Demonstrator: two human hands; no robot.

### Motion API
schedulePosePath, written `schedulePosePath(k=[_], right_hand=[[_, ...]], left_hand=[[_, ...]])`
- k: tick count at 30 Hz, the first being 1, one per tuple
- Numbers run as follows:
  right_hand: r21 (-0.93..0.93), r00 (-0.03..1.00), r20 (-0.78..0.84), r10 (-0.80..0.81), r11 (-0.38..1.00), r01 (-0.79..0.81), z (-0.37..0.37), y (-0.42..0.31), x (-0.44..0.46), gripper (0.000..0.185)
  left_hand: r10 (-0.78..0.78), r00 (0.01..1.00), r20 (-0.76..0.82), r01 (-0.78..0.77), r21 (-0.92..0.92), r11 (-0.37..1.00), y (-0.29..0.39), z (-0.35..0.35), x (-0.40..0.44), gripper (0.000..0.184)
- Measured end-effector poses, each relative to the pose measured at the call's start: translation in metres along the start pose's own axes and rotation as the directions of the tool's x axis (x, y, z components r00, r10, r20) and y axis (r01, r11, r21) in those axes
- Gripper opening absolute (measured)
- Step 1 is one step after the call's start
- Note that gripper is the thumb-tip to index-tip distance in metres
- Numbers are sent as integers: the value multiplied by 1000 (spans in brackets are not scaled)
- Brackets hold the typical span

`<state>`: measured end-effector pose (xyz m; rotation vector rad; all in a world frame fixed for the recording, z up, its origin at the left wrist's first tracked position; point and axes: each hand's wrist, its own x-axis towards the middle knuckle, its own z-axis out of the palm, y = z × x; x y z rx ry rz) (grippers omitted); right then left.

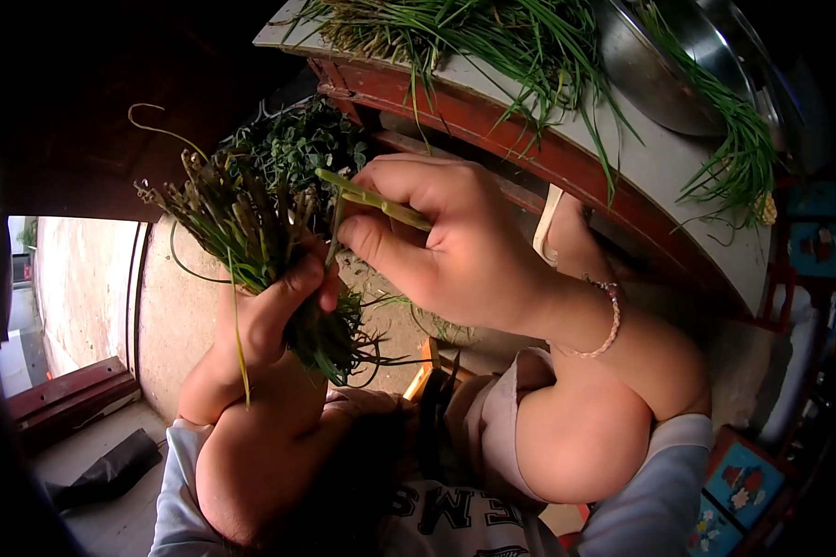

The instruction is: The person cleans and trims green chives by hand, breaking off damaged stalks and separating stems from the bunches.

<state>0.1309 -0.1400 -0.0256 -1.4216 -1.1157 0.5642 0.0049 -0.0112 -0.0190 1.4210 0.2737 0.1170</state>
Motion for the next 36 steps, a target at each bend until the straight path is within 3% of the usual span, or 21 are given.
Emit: schedulePosePath(k=[2, 6, 9, 15, 17, 21, 24, 30, 33, 36], right_hand=[[-97, 999, 32, -20, 995, 23, -3, 1, 1, 12], [-102, 1000, 27, -15, 995, 18, -3, 1, 1, 12], [-97, 996, -2, -85, 992, 84, -1, 4, 1, 10], [-108, 999, -30, -43, 993, 40, 3, 0, 1, 12], [-136, 995, 6, -102, 985, 102, 2, 1, 2, 14], [-151, 988, 15, -156, 976, 156, 2, 4, 4, 16], [-168, 992, 25, -122, 978, 124, 1, 0, 4, 18], [-159, 996, 42, -77, 984, 83, 2, -1, 3, 15], [-163, 992, 62, -107, 980, 115, 2, 2, 4, 11], [-180, 984, 102, -144, 970, 161, 2, 2, 5, 10]], left_hand=[[-108, 994, -19, 108, 20, 994, 7, 1, 0, 14], [-149, 989, 19, 149, 11, 989, 4, -2, 1, 15], [-203, 979, 35, 206, -122, 971, -2, -4, -2, 21], [-181, 983, -32, 180, -13, 984, 6, 0, -1, 22], [-310, 949, -65, 311, 12, 950, 11, -2, -2, 19], [-210, 976, -62, 212, 36, 977, 6, -3, -2, 18], [-213, 976, -52, 215, 52, 975, 6, -2, -2, 21], [-72, 994, -80, 75, 43, 996, 0, 0, -1, 30], [-145, 984, -106, 153, 72, 986, 5, 0, -1, 31], [-106, 991, -81, 113, 85, 990, 5, 1, -1, 27]])
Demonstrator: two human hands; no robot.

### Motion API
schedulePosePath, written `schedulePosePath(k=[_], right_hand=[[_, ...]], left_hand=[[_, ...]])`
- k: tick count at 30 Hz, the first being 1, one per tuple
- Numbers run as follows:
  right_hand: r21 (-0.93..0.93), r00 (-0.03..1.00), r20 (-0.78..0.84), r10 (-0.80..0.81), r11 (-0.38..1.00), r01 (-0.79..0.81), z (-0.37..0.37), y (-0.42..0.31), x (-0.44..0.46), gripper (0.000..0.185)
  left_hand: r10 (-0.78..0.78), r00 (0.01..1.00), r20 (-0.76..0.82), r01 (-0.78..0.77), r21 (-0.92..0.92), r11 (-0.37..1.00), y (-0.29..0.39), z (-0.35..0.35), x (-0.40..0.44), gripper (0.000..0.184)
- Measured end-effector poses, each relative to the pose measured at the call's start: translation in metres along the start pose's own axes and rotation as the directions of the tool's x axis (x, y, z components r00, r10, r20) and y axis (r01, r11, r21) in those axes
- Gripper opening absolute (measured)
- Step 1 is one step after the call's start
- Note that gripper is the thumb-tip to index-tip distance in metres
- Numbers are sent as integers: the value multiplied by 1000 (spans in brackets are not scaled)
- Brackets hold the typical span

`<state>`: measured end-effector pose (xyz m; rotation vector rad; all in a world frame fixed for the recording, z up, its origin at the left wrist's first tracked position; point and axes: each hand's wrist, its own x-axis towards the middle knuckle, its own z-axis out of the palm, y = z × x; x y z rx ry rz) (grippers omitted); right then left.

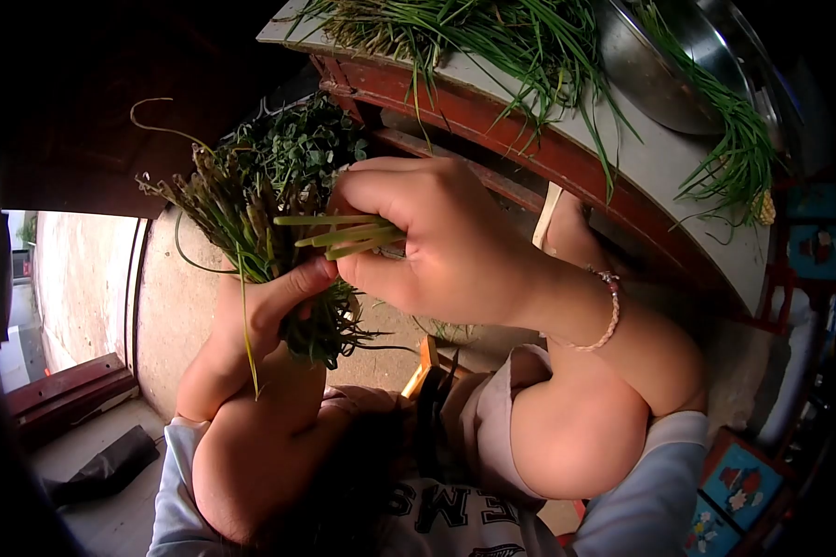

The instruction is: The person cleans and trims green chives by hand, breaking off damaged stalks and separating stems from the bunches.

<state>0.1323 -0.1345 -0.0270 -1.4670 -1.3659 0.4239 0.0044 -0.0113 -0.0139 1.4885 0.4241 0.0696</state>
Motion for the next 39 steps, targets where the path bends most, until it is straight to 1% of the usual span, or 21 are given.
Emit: schedulePosePath(k=[3, 5, 6, 8, 9, 12, 13, 14, 18, 20, 21, 22, 24, 25, 27, 28, 30, 31, 36, 38, 39], right_hand=[[-26, 1000, -6, -24, 999, 24, 0, 0, 0, 9], [-49, 1000, 1, -28, 998, 28, -2, 1, 0, 8], [-50, 1000, 1, -28, 998, 28, -2, 0, 0, 8], [-33, 993, -61, 97, 995, -99, -4, -6, 0, 15], [-37, 996, -54, 68, 997, -70, -5, -3, -1, 6], [-6, 986, -115, 122, 992, -124, -11, -3, -2, 5], [50, 962, -197, 188, 982, -182, -11, -1, -2, 6], [107, 943, -272, 194, 979, -171, -11, -1, 0, 10], [190, 918, -353, 180, 975, -118, -25, 10, -1, 19], [319, 894, -200, 401, 889, -328, -30, 6, -3, 23], [206, 913, -133, 385, 912, -355, -28, 7, -4, 28], [135, 879, -74, 471, 878, -459, -26, 7, -4, 30], [150, 909, -53, 413, 903, -402, -17, 7, -3, 19], [149, 909, -51, 413, 904, -402, -12, 6, -3, 19], [390, 911, -85, 404, 855, -343, -2, 4, -3, 5], [389, 911, -83, 404, 855, -343, 2, 2, -3, 5], [535, 908, -36, 417, 776, -335, 5, -2, -3, 13], [548, 879, 38, 475, 726, -416, 0, -8, -2, 15], [628, 876, 108, 470, 651, -427, 4, -10, 1, 15], [627, 877, 96, 470, 656, -420, 7, -9, 0, 17], [680, 855, 152, 495, 575, -454, 9, -9, -1, 17]], left_hand=[[-10, 1000, -10, 9, -47, 999, 2, 0, -1, 22], [-210, 978, -10, 210, 32, 977, 9, -3, -2, 18], [-210, 978, -10, 210, 32, 977, 7, -2, -2, 18], [-36, 999, -33, 37, 34, 999, 0, -1, 0, 15], [-36, 999, -33, 37, 34, 999, -2, -1, 0, 15], [-13, 999, -44, 13, 7, 1000, -5, -1, 0, 12], [-23, 999, -35, 22, -19, 1000, -6, -3, 0, 11], [-33, 999, -24, 32, -46, 998, -7, -4, 0, 10], [-36, 999, -21, 36, -24, 999, -7, -7, 0, 10], [16, 1000, -22, -17, -58, 998, -10, -7, 0, 11], [17, 1000, -23, -19, -60, 998, -10, -7, 0, 11], [-16, 999, -28, 14, -72, 997, -9, -6, -1, 11], [-48, 998, -33, 44, -87, 995, -9, -6, -1, 12], [-66, 998, -22, 64, -84, 994, -8, -7, -1, 14], [-84, 996, -11, 83, -82, 993, -7, -6, -1, 17], [-71, 997, -12, 70, -87, 994, -4, -4, -1, 21], [-59, 998, -14, 57, -91, 994, -2, -2, 0, 24], [-69, 998, 2, 69, -110, 992, -2, -1, 0, 28], [-140, 990, 11, 141, -118, 983, -1, 0, 0, 33], [-60, 998, -2, 59, -195, 979, -6, 1, 2, 35], [-34, 999, -7, 31, -220, 975, -7, 1, 3, 36]])
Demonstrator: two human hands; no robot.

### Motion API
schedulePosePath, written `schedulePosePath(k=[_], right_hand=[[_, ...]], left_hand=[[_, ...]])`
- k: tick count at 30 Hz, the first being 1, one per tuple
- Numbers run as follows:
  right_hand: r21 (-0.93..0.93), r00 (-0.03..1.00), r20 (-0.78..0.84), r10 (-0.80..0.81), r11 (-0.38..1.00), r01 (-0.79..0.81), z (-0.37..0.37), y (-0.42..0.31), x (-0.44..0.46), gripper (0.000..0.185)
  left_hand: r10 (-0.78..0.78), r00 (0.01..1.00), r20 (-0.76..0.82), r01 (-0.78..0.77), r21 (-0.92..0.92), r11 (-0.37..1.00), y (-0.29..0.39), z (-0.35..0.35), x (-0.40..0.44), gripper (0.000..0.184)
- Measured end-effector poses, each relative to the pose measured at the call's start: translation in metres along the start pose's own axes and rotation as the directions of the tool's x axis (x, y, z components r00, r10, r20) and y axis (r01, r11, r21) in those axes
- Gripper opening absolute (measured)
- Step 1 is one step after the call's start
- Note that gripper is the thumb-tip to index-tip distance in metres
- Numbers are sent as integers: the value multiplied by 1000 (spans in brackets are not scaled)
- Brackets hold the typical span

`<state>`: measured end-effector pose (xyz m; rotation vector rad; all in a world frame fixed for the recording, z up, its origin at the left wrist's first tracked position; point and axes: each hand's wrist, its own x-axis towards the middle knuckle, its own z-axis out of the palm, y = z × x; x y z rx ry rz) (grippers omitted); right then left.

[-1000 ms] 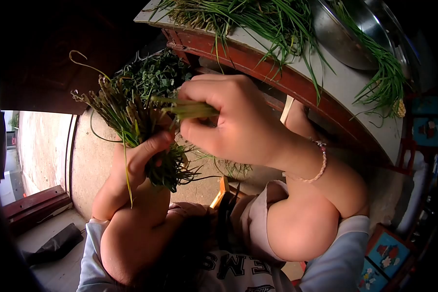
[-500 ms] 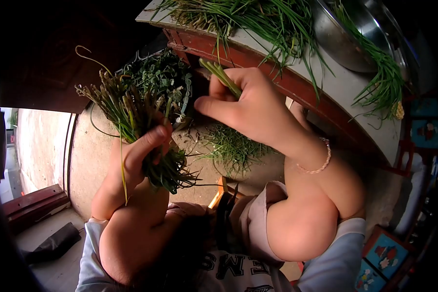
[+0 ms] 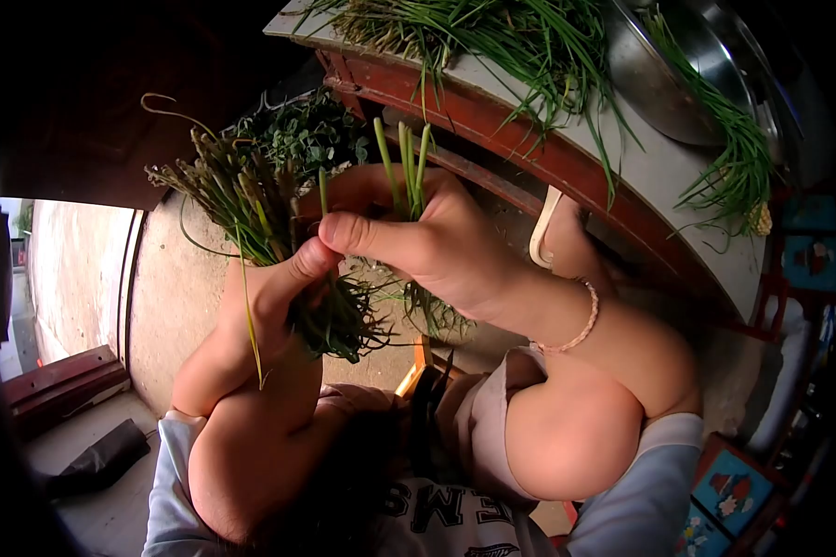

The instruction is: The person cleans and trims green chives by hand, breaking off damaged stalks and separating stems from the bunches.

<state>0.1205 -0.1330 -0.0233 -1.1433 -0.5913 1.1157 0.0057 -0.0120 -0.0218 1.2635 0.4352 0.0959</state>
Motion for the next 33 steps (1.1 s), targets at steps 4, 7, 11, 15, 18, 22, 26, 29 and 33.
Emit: schedulePosePath(k=[4, 7, 11, 15, 18, 22, 26, 29, 33], right_hand=[[178, 992, -24, 122, 977, -116, 6, 6, -1, 20], [221, 991, -7, 131, 967, -126, 6, 6, 0, 20], [211, 992, -7, 129, 970, -125, 5, 7, 1, 16], [238, 993, -5, 121, 964, -116, 3, 10, 1, 16], [235, 985, -81, 152, 963, -129, 3, 8, 1, 18], [249, 980, -148, 133, 964, -94, 0, 7, 4, 14], [225, 987, -90, 131, 968, -108, -5, 4, 5, 18], [175, 991, -75, 114, 980, -99, -6, 7, 4, 21], [134, 997, -48, 69, 989, -62, -3, 11, 5, 21]], left_hand=[[-41, 999, -14, 41, 2, 999, -6, -4, 2, 33], [-61, 998, -31, 59, -58, 997, -21, -10, 5, 25], [28, 993, -118, -24, 30, 999, -11, -5, 3, 15], [128, 986, -111, -124, 49, 991, -14, -4, 6, 12], [115, 981, -157, -121, -29, 992, -16, -4, 7, 11], [180, 962, -207, -183, 4, 983, -18, -10, 7, 17], [276, 899, -340, -384, -310, 870, -10, -14, 7, 24], [330, 863, -381, -471, -375, 798, -3, -25, 8, 25], [335, 892, -303, -408, -225, 885, -8, -34, 8, 21]])
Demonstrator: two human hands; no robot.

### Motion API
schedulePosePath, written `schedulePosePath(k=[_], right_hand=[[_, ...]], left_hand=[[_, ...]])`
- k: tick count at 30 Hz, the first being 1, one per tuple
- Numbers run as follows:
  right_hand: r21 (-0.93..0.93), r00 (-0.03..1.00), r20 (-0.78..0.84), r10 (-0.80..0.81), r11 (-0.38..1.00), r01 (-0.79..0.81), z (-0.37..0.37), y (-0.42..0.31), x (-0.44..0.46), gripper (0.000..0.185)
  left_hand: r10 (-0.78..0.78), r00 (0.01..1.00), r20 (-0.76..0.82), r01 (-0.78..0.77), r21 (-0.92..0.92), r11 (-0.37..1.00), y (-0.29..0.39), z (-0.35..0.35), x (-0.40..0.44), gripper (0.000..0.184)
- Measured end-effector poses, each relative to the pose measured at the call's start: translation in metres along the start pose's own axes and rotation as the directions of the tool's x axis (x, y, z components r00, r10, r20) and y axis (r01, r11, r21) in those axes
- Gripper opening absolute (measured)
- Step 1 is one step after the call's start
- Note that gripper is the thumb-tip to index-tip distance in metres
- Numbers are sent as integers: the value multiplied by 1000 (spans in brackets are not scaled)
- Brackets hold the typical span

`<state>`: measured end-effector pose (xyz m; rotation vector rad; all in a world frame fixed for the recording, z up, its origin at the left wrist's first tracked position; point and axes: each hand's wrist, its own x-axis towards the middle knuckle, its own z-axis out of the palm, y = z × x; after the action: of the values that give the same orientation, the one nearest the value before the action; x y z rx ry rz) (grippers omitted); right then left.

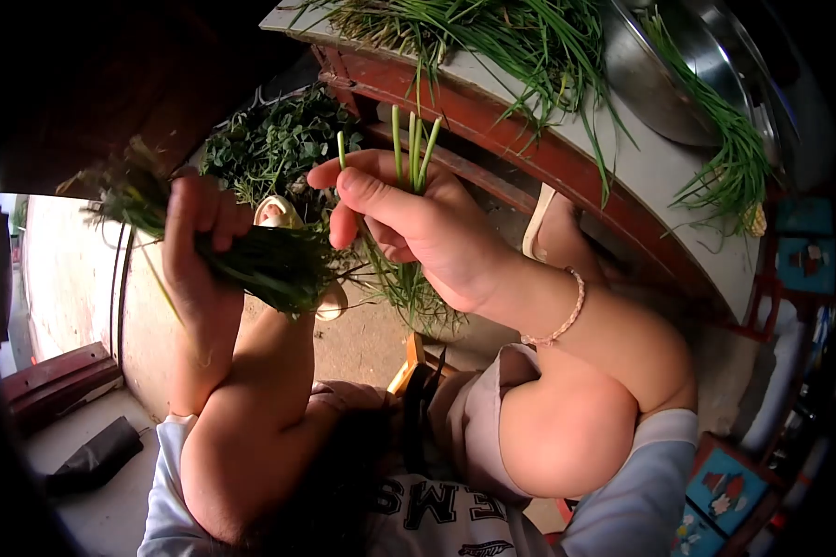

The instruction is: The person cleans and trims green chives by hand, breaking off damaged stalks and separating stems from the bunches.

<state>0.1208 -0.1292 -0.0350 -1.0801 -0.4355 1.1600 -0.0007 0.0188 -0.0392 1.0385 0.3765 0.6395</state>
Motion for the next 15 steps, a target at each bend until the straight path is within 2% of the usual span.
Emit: schedulePosePath(k=[2, 3, 4, 6, 9, 12, 15], right_hand=[[33, 1000, 11, -1, 999, 1, -1, 0, 0, 20], [67, 1000, 19, -5, 998, 4, -1, -1, 1, 19], [67, 1000, 18, -1, 998, 0, -2, -2, 1, 19], [110, 998, 52, 27, 993, -33, -3, -3, 1, 18], [112, 993, 89, 77, 990, -87, -2, -1, 0, 19], [91, 992, 63, 108, 989, -113, 2, 2, -1, 19], [131, 998, 23, 58, 989, -61, 0, 8, 0, 18]], left_hand=[[-63, 998, -24, 63, 29, 998, -3, 4, -2, 20], [-82, 996, 21, 77, 182, 980, -2, 5, -2, 21], [-146, 989, 27, 140, 160, 977, -2, 7, -3, 21], [-182, 983, 31, 167, 268, 949, -3, 15, -5, 14], [-191, 980, 59, 171, 244, 955, -5, 15, -6, 22], [-200, 975, 93, 168, 275, 947, -5, 15, -8, 19], [-222, 965, 140, 176, 286, 942, -4, 15, -7, 20]])
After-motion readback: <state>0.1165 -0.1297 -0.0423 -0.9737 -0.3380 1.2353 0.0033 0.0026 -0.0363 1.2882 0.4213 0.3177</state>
